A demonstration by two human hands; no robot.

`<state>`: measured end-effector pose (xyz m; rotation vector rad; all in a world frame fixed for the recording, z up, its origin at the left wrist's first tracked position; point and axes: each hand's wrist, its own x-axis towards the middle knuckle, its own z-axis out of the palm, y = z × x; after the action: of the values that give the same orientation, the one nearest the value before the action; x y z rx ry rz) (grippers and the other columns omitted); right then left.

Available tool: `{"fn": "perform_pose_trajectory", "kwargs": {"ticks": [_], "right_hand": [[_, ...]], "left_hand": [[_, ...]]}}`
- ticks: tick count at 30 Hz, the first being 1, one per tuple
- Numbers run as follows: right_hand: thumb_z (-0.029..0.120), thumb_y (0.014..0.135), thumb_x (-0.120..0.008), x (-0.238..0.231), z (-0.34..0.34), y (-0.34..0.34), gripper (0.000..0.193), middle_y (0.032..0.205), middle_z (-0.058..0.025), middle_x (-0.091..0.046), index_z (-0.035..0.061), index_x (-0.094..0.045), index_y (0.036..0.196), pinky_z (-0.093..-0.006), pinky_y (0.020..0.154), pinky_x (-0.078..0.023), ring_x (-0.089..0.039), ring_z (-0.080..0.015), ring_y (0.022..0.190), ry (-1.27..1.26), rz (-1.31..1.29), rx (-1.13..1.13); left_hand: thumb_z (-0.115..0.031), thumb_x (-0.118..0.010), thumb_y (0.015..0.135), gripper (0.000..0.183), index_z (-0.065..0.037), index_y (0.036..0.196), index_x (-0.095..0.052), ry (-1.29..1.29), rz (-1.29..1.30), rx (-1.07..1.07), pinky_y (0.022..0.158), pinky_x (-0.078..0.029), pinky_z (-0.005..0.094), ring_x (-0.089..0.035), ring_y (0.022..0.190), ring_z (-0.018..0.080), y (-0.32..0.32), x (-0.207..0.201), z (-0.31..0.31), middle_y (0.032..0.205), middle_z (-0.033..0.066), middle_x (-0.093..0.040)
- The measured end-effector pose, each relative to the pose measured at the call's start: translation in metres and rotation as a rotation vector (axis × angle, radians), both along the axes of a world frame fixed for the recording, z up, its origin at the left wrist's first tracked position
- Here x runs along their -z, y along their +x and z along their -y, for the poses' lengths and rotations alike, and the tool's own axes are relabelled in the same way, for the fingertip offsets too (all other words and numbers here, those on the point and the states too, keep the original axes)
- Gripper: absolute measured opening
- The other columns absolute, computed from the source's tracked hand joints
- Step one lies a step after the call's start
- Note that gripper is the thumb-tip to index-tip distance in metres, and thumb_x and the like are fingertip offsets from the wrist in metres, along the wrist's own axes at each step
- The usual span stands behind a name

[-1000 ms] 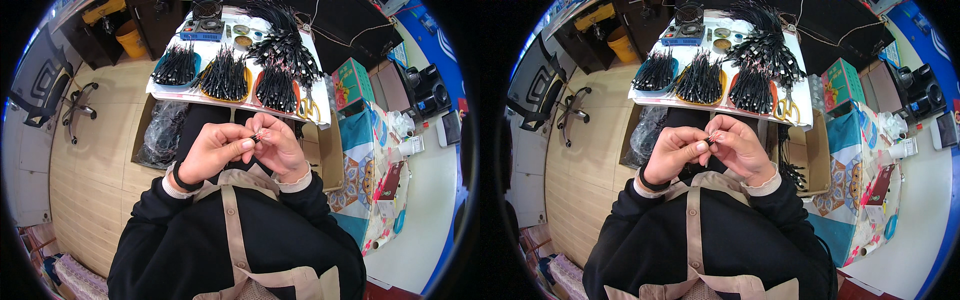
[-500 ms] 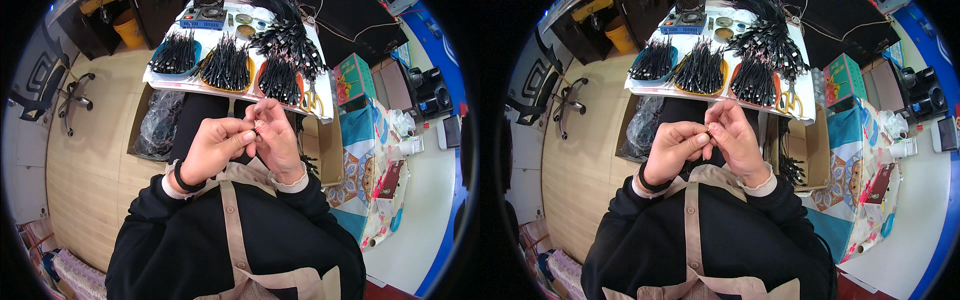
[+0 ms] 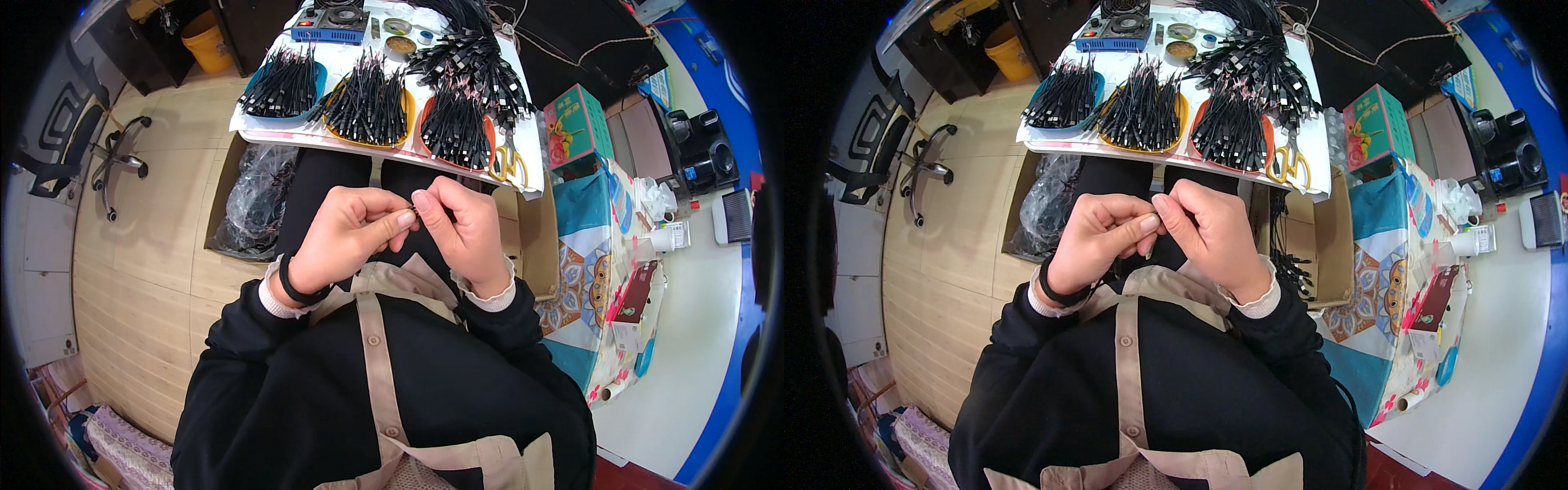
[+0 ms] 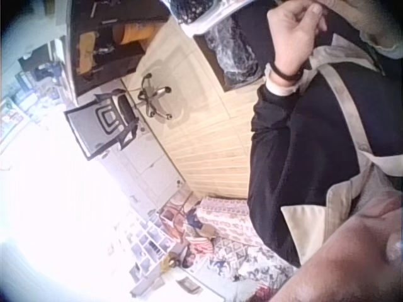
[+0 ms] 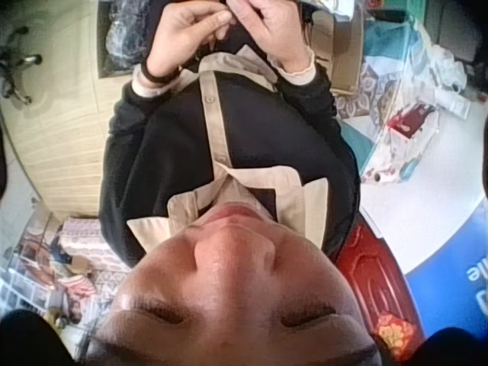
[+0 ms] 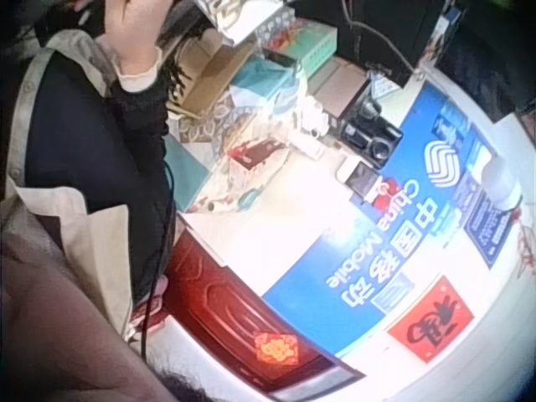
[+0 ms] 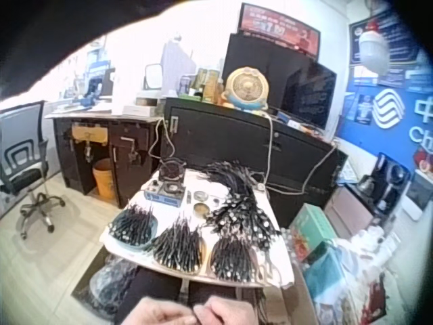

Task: The person repeatedly picks up small black cylindrical components and attaches a small white piece to each one by hand. They place the finished items into a tray on the table. The process is repeated for multiple units.

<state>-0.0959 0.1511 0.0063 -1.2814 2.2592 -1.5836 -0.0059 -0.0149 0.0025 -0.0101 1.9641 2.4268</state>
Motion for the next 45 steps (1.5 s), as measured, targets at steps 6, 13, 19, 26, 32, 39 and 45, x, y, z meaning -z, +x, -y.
{"fn": "perform_pose_trajectory", "kwargs": {"ticks": [6,13,19,26,32,39,45], "right_hand": [[0.017,0.099,-0.056,0.005,-0.011,-0.004,0.025,0.062,-0.0006,-0.049,0.0016,-0.055,0.079,-0.0249,0.051,-0.036,-0.043,-0.0089,0.055,-0.149,0.134,0.097],[0.012,0.083,-0.073,-0.016,-0.036,-0.003,0.03,0.096,-0.0084,-0.062,0.0043,-0.066,0.111,-0.029,0.07,-0.048,-0.06,-0.0201,0.082,0.021,-0.247,-0.097],[0.008,0.073,-0.079,-0.021,-0.023,-0.001,0.024,0.09,-0.0081,-0.065,0.0039,-0.07,0.095,-0.031,0.066,-0.049,-0.062,-0.0225,0.079,-0.085,-0.511,-0.16],[0.006,0.073,-0.079,-0.021,-0.022,-0.004,0.02,0.084,-0.0081,-0.064,0.0018,-0.066,0.088,-0.0314,0.064,-0.049,-0.061,-0.0237,0.074,-0.101,-0.591,-0.134],[0.005,0.088,-0.067,-0.012,-0.027,0.006,0.01,0.081,-0.0061,-0.057,0.0016,-0.059,0.089,-0.0274,0.065,-0.046,-0.054,-0.0175,0.072,0.023,-0.099,-0.106],[0.023,0.102,-0.053,0.012,-0.03,0.011,0.02,0.086,0.0039,-0.052,0.0035,-0.057,0.097,-0.02,0.067,-0.038,-0.042,-0.0045,0.072,-0.155,1.193,-0.318],[0.004,0.079,-0.075,0.0,-0.03,0.016,0.025,0.083,-0.0082,-0.058,0.0007,-0.061,0.099,-0.031,0.065,-0.048,-0.06,-0.0207,0.076,-0.045,-0.326,0.018]], "left_hand": [[-0.009,-0.061,0.095,0.015,0.004,0.092,-0.068,0.014,0.004,0.035,0.047,-0.031,0.0173,-0.045,0.054,0.0002,0.007,-0.003,0.001,0.065,-0.0005,-0.06],[-0.011,-0.061,0.095,0.017,0.003,0.09,-0.069,0.139,0.128,0.166,0.046,-0.029,0.0173,-0.043,0.051,0.0006,0.014,-0.006,0.015,0.064,-0.0002,-0.059],[-0.012,-0.062,0.096,0.018,0.004,0.091,-0.07,0.13,0.146,0.224,0.047,-0.031,0.0174,-0.044,0.052,0.0012,0.01,-0.01,0.014,0.063,0.0002,-0.06],[-0.009,-0.061,0.095,0.017,0.006,0.091,-0.069,0.136,0.129,0.245,0.046,-0.027,0.0176,-0.04,0.051,0.001,0.007,-0.013,0.011,0.063,0.0002,-0.058],[-0.005,-0.063,0.09,0.01,0.003,0.09,-0.068,-0.502,-0.424,-0.072,0.048,-0.04,0.0276,-0.053,0.052,0.0146,0.006,-0.008,-0.003,0.064,0.0061,-0.059],[-0.002,-0.065,0.081,0.021,0.005,0.1,-0.062,-1.078,-0.799,-0.189,0.056,-0.048,0.0377,-0.06,0.061,0.0293,0.013,0.003,-0.006,0.068,0.0131,-0.056],[-0.002,-0.065,0.088,0.009,0.005,0.092,-0.068,-0.544,-0.318,-0.115,0.055,-0.048,0.0265,-0.063,0.059,0.0161,0.013,-0.001,-0.001,0.071,0.0102,-0.066]]}}
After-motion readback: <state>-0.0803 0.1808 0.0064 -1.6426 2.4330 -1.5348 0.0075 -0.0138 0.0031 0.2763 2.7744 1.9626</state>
